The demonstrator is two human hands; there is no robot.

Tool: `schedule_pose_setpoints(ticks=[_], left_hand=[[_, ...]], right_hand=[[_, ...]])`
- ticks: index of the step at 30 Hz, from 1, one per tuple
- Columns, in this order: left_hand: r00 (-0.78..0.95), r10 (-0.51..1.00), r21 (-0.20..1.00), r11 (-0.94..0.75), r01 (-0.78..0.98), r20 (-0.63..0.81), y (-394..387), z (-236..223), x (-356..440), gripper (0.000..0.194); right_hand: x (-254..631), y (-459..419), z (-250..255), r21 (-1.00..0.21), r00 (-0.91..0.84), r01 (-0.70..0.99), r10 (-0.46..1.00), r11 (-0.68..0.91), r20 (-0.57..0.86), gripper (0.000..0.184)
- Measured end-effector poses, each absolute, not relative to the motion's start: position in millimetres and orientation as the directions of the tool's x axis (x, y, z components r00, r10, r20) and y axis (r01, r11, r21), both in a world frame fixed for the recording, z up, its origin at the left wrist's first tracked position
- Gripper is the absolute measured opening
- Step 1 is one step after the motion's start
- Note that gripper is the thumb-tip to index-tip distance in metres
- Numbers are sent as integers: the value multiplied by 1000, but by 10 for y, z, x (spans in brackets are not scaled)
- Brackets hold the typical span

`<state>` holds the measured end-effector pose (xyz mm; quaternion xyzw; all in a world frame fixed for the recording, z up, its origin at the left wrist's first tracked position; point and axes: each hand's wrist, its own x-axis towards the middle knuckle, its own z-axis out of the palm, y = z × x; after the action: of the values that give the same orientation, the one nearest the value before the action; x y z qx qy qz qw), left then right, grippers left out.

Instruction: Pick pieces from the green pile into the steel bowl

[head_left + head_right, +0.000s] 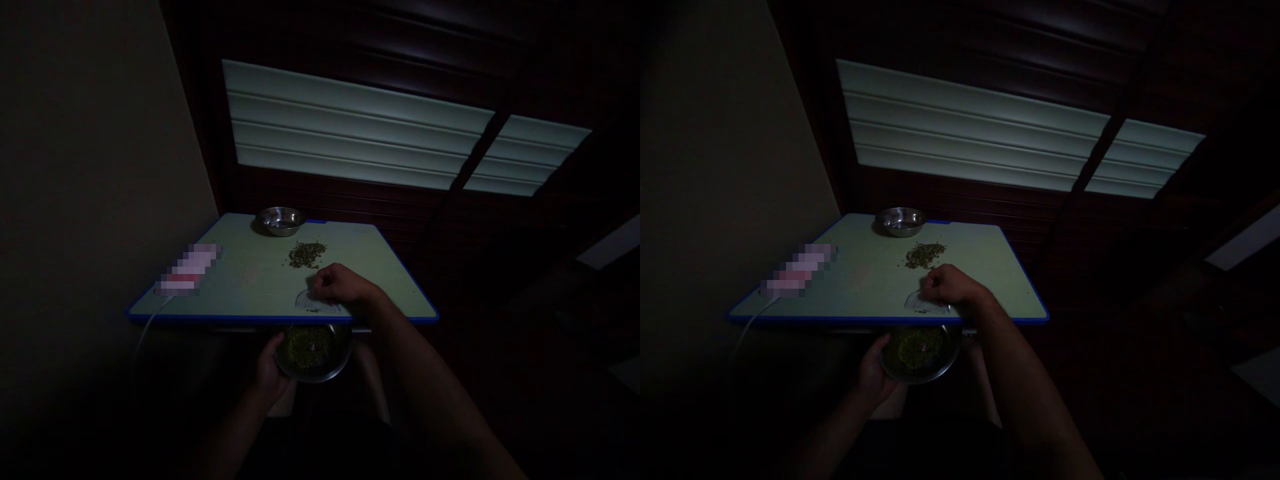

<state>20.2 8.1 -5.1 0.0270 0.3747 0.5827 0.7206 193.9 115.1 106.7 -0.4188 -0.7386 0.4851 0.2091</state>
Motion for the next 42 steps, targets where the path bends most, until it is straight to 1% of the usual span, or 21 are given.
schedule_pose_setpoints(ticks=[5,11,15,19,22,24,25,28,31,33,36,39,42], left_hand=[[31,867,473,302,-828,-498,84,-64,203,23],[77,876,471,328,-819,-476,82,-110,182,21],[74,873,469,329,-820,-482,87,-101,180,21],[71,859,470,344,-813,-507,83,-49,189,19],[59,868,482,329,-812,-493,79,-27,192,18],[38,868,489,314,-814,-495,76,-19,192,17],[32,867,490,312,-814,-498,74,-15,193,16],[31,866,492,314,-812,-500,65,13,197,18],[42,862,477,320,-819,-505,53,47,202,20],[41,857,468,319,-824,-513,50,56,204,20],[40,857,468,319,-824,-513,57,40,205,20],[25,857,479,312,-820,-515,67,16,209,20],[16,855,483,308,-820,-519,68,8,209,21]], right_hand=[[1914,1091,1100,-876,-609,441,782,195,-132,20],[1910,1041,1136,-929,-630,362,756,83,-178,15],[1916,1010,1154,-938,-635,340,752,63,-179,14],[1921,1013,1175,-935,-660,347,728,75,-187,18],[1938,1094,1185,-943,-646,317,750,98,-139,24],[1965,1195,1178,-957,-572,265,818,115,-60,26],[1985,1255,1168,-961,-509,250,861,121,-24,27],[2063,1433,1110,-956,-260,261,963,136,66,23],[2150,1552,1019,-933,-11,314,983,175,181,15],[2196,1591,956,-906,98,352,953,235,285,12],[2229,1610,884,-870,147,399,916,291,374,14],[2228,1608,847,-860,143,421,915,289,377,17],[2216,1596,833,-860,160,431,914,275,373,13]])
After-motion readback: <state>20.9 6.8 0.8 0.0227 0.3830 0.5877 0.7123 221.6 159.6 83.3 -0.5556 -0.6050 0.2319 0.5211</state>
